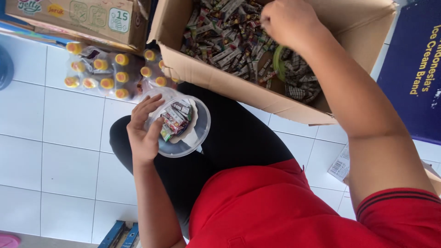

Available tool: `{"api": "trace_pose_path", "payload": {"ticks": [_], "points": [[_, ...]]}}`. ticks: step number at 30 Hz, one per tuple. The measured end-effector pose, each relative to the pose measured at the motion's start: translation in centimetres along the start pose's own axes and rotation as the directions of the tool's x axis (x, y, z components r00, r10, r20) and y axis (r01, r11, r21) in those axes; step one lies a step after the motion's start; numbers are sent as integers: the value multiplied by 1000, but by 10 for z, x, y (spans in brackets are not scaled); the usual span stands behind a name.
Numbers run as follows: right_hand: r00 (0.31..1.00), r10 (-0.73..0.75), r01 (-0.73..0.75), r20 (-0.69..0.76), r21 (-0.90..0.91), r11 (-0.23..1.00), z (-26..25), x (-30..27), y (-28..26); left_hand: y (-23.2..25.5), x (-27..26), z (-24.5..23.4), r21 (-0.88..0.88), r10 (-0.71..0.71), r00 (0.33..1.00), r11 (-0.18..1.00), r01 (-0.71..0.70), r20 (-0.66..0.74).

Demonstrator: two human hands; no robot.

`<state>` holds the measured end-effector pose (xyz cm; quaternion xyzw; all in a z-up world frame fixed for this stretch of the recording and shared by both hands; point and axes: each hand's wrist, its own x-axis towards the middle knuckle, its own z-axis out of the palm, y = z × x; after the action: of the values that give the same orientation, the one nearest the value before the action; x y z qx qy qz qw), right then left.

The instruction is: The person sits on the floor and sorts small snack packets from a large cardboard box into a clear plastic container held on their lap. They pick up packets one by one and place them into the container.

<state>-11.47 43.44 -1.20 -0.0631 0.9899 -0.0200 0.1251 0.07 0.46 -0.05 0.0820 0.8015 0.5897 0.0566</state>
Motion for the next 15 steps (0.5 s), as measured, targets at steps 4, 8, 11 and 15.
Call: {"api": "trace_pose_path", "payload": {"ticks": [4, 8, 11, 15], "points": [[922, 293, -210, 253, -307, 928, 171, 70, 124, -4, 2, 0, -38, -35, 999, 999, 35, -3], [944, 279, -258, 177, -133, 957, 194, 61, 133, -6, 6, -2, -54, -49, 999, 997, 48, -4], [928, 286, -278, 238, -66, 958, 173, 53, 117, -6, 6, -3, -57, -56, 998, 997, 55, -2], [977, 173, -115, 122, -381, 918, 233, 66, 153, -5, 6, -3, -42, -39, 999, 998, 39, -5]]}}
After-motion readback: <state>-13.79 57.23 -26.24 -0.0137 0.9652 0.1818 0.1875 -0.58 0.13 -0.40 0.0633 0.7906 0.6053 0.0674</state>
